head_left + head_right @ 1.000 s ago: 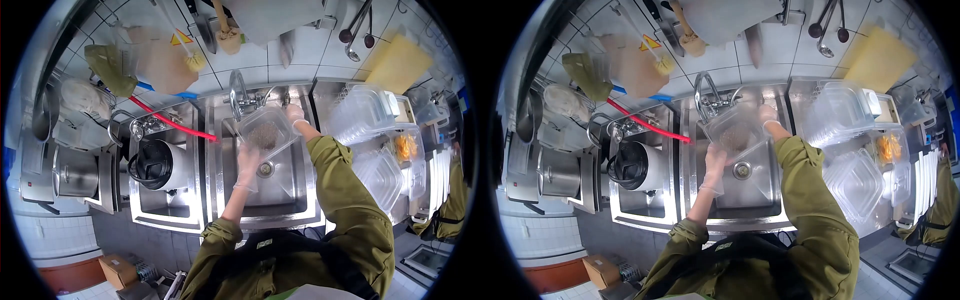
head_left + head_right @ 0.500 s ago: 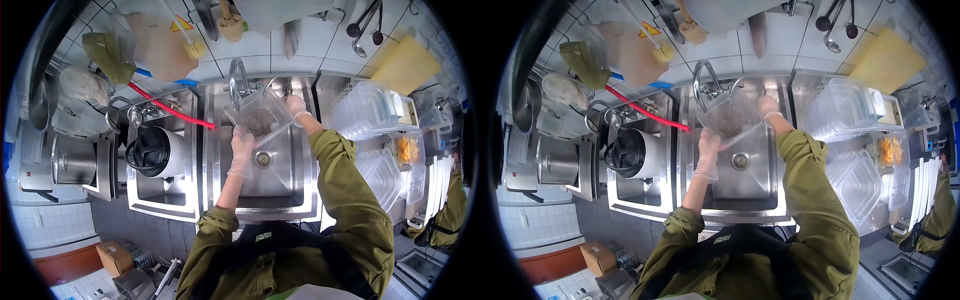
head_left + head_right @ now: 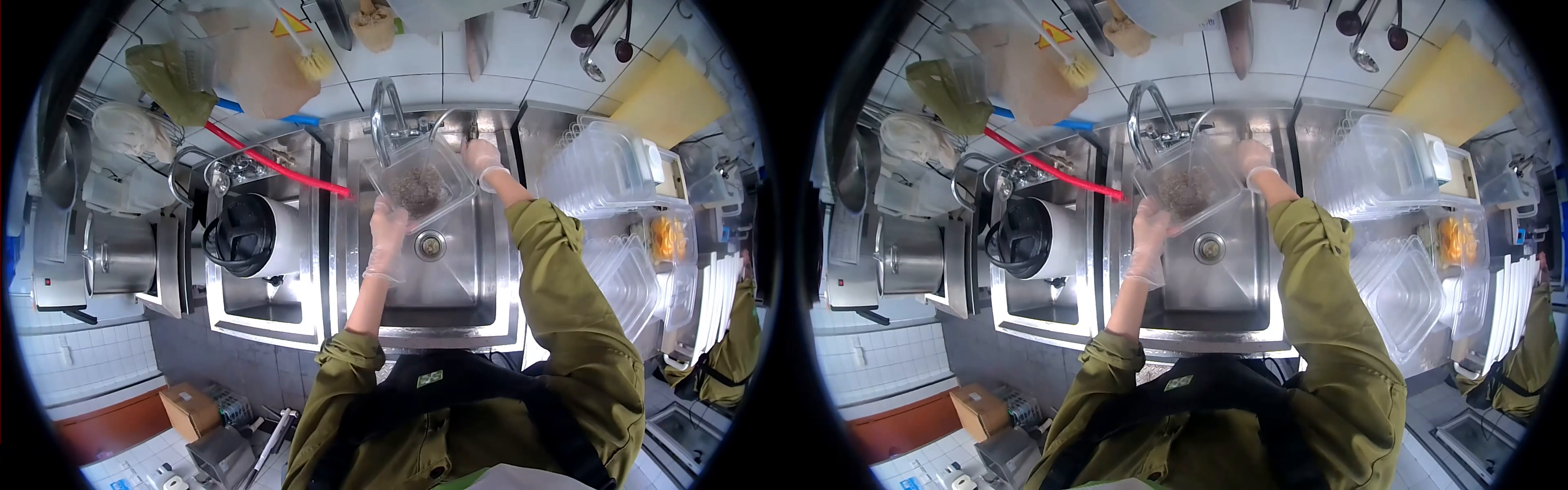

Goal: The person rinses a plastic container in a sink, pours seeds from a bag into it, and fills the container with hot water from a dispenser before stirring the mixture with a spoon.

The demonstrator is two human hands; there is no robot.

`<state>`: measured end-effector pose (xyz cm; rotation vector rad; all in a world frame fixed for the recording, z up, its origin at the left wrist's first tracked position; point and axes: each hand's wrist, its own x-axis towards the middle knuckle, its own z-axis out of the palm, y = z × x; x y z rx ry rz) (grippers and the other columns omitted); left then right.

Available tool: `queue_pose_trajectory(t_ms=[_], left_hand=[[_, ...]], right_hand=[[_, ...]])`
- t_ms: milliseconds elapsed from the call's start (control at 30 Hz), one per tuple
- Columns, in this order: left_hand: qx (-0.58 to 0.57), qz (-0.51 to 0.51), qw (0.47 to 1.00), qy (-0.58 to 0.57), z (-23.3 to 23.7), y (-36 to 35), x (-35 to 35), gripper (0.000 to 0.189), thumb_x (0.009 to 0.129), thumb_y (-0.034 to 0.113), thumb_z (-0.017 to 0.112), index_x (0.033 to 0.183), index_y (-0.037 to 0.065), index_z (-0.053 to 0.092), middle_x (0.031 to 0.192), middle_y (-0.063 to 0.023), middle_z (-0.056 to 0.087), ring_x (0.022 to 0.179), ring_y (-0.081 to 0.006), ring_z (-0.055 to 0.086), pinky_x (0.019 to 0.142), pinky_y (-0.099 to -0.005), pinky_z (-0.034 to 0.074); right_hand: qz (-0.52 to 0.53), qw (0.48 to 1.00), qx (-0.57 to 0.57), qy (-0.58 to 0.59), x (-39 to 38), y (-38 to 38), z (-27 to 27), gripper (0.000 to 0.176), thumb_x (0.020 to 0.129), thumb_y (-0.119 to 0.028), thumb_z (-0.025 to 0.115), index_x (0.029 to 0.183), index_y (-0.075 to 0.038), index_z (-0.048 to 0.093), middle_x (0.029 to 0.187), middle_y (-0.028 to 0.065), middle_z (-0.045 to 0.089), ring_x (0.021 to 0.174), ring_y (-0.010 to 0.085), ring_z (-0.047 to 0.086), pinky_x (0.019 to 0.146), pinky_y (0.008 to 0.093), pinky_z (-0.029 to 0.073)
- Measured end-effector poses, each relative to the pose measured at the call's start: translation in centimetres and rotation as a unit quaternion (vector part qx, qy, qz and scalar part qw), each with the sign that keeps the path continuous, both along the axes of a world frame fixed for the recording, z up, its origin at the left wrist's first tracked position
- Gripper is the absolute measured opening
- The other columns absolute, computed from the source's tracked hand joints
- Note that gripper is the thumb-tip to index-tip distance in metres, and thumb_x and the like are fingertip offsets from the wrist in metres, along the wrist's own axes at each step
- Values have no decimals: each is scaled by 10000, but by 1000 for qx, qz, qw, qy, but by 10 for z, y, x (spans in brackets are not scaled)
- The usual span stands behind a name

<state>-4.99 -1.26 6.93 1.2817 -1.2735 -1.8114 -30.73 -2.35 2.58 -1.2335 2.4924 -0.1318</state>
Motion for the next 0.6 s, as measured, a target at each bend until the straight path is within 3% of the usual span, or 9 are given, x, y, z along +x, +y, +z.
queue_pose_trajectory(t_ms=[133, 233, 333, 433, 533, 600], left_hand=[[-40, -4, 999, -11, -26, -1, 8, 404, 734, -26, 440, 1137, -49, 440, 1020, -157, 542, 752, -210, 614, 603, -283, 551], [32, -30, 999, 11, -25, 1, 7, 486, 759, -58, 409, 1241, -47, 349, 1169, -155, 451, 879, -244, 580, 623, -293, 554], [118, -42, 991, 46, 2, 9, 4, 497, 766, -49, 412, 1257, -35, 341, 1187, -159, 442, 933, -249, 564, 673, -306, 551], [59, -7, 994, 96, 2, 19, -2, 505, 778, -31, 413, 1276, -2, 334, 1218, -140, 429, 944, -246, 562, 720, -320, 541], [-104, 33, 993, 49, -16, 17, -3, 456, 744, 4, 428, 1199, -15, 408, 1033, -160, 576, 829, -269, 624, 707, -319, 512], [-213, 12, 970, -115, -6, 13, 1, 461, 729, 43, 459, 1186, -2, 422, 934, -177, 608, 800, -272, 630, 702, -341, 493]], right_hand=[[-9, 1000, -21, 4, -13, -7, -32, 461, 869, -385, 357, 849, -35, 657, 906, 182, 626, 881, 333, 596, 790, 412, 466], [-2, 1000, -15, 9, -14, -7, -35, 455, 862, -394, 367, 860, -44, 658, 915, 177, 626, 889, 334, 594, 793, 412, 464], [-16, 999, 27, -31, -8, -6, -10, 456, 900, -343, 290, 983, -49, 628, 1041, 159, 598, 974, 307, 577, 846, 393, 450], [-8, 999, 29, -43, -9, -5, -7, 452, 899, -341, 293, 991, -51, 627, 1054, 157, 594, 978, 309, 575, 850, 392, 448], [-38, 999, -28, -27, -8, -4, -15, 429, 859, -377, 376, 883, -54, 656, 949, 173, 621, 913, 325, 589, 805, 401, 462], [-28, 999, -22, -22, -8, -3, -16, 432, 859, -379, 375, 885, -53, 656, 949, 173, 621, 914, 326, 589, 808, 401, 462]])
